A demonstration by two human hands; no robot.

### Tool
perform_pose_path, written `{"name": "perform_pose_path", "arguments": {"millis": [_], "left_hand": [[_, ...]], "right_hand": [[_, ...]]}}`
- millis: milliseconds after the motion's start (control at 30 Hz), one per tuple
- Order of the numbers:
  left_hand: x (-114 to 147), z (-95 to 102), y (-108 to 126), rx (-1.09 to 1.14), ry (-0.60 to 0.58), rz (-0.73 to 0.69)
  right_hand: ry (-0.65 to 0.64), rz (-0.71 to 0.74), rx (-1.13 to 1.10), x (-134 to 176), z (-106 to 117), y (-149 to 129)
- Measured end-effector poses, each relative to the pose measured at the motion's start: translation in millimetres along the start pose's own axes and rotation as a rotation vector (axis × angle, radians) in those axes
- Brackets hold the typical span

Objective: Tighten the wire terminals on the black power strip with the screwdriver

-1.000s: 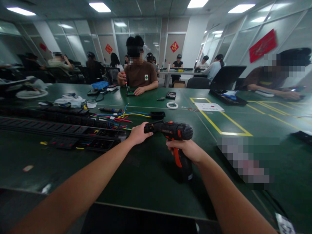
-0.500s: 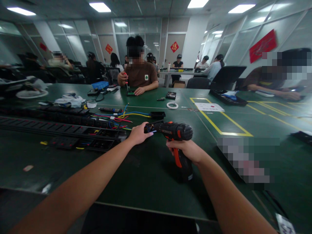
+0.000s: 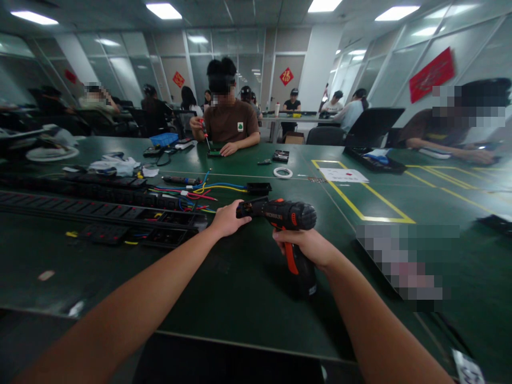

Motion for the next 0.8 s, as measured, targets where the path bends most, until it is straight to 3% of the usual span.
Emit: {"name": "perform_pose_path", "arguments": {"millis": [333, 800], "left_hand": [[0.5, 1.1, 0.5, -0.001, 0.0, -0.002], [-1.0, -1.3, -1.4, 0.007, 0.001, 0.0]], "right_hand": [[0.052, -0.044, -0.03, 2.1, 2.2, 0.2], [0.015, -0.047, -0.019, 3.4, -1.8, 1.5]]}}
Point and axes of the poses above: each hand's wrist, its own x-axis away from the middle knuckle, its own z-axis out of the back of the hand, y = z × x, the point moved 10 cm from there along -x, towards the middle knuckle, and after that the axes turned 6 degrees about -x, right-handed, at the moved point
